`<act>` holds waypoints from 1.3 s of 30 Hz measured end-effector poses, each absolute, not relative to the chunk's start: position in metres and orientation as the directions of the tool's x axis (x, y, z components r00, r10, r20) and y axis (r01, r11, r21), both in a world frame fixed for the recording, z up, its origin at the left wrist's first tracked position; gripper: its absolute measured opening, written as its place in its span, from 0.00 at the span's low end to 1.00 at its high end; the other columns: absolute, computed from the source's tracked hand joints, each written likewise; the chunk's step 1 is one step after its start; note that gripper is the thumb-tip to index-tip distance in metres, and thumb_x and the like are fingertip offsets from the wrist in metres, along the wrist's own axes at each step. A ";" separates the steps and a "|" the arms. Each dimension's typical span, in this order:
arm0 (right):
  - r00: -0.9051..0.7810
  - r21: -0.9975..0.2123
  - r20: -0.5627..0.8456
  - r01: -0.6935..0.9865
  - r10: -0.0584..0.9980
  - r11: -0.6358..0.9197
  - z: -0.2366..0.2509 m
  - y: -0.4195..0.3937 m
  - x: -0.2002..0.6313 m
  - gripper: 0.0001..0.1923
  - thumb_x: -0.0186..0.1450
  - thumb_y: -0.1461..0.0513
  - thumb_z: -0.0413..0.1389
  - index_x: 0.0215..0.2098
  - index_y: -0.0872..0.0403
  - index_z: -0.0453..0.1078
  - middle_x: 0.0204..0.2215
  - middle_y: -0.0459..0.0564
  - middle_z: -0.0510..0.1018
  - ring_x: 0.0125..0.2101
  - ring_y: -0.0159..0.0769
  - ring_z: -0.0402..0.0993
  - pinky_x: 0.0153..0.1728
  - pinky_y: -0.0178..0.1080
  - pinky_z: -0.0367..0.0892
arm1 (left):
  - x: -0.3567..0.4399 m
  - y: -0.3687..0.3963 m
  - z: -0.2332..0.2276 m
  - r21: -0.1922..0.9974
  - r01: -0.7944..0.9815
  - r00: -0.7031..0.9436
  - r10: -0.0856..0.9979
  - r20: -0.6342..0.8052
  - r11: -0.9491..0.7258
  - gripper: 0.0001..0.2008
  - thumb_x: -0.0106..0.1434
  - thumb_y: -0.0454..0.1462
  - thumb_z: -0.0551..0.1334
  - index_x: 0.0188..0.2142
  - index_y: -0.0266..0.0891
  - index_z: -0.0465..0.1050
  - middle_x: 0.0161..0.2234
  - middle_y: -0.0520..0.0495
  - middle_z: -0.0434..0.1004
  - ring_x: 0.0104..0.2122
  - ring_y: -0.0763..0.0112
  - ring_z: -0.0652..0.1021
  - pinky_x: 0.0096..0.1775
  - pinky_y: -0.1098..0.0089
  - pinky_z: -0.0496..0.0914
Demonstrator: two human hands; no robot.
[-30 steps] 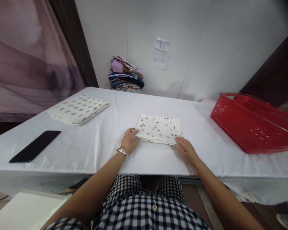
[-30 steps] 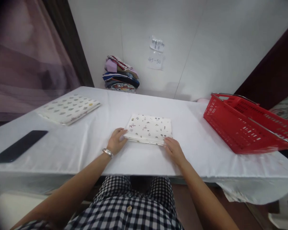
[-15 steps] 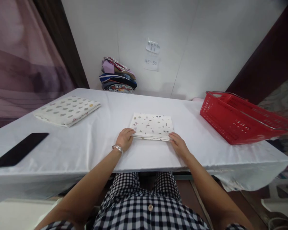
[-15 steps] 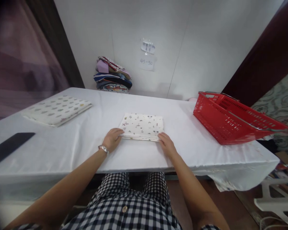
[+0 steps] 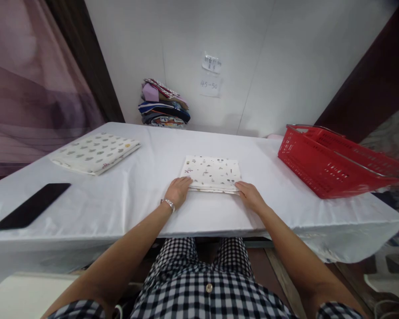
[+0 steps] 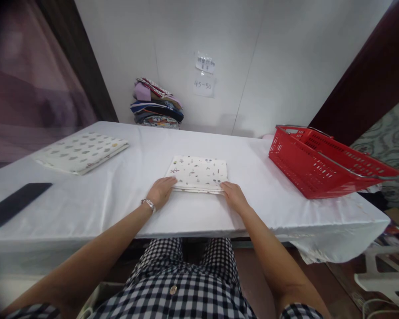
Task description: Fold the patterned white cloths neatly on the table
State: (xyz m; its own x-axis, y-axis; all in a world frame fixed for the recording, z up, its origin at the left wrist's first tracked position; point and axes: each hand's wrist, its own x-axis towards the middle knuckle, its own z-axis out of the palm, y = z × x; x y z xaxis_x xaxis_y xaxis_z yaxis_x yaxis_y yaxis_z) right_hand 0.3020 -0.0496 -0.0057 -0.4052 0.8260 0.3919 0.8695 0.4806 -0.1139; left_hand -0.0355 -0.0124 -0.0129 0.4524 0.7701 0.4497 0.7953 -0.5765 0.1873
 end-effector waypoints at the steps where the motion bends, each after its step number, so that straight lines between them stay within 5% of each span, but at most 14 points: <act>1: -0.406 -0.113 0.380 0.871 0.831 0.477 -0.004 -0.049 0.302 0.20 0.62 0.68 0.44 0.51 0.55 0.65 0.50 0.53 0.70 0.50 0.39 0.65 0.49 0.44 0.61 | -0.035 -0.012 -0.012 0.185 0.800 0.452 0.776 0.440 -0.571 0.19 0.60 0.28 0.49 0.49 0.39 0.67 0.52 0.44 0.69 0.54 0.66 0.66 0.55 0.61 0.58; 22: -0.427 -0.057 0.307 0.884 0.851 0.464 0.005 -0.043 0.304 0.20 0.63 0.68 0.43 0.51 0.52 0.65 0.48 0.51 0.72 0.48 0.36 0.67 0.52 0.47 0.56 | -0.041 -0.001 0.018 0.215 0.819 0.462 0.834 0.302 -0.531 0.23 0.58 0.26 0.50 0.50 0.46 0.67 0.51 0.48 0.70 0.53 0.67 0.67 0.48 0.66 0.67; 26: -0.380 -0.012 0.413 0.907 0.828 0.422 0.016 -0.034 0.304 0.21 0.62 0.70 0.42 0.51 0.53 0.65 0.48 0.52 0.73 0.47 0.36 0.68 0.53 0.47 0.54 | -0.041 0.010 0.028 0.183 0.833 0.437 0.824 0.361 -0.522 0.24 0.59 0.26 0.50 0.51 0.48 0.66 0.53 0.50 0.67 0.54 0.67 0.65 0.48 0.65 0.67; 39: -0.485 0.041 0.334 0.864 0.808 0.502 -0.006 -0.045 0.301 0.21 0.61 0.72 0.44 0.49 0.52 0.67 0.49 0.50 0.72 0.51 0.35 0.65 0.53 0.46 0.55 | -0.050 -0.008 -0.010 0.175 0.813 0.492 0.817 0.302 -0.555 0.28 0.55 0.23 0.48 0.53 0.42 0.64 0.56 0.50 0.64 0.57 0.69 0.62 0.54 0.66 0.61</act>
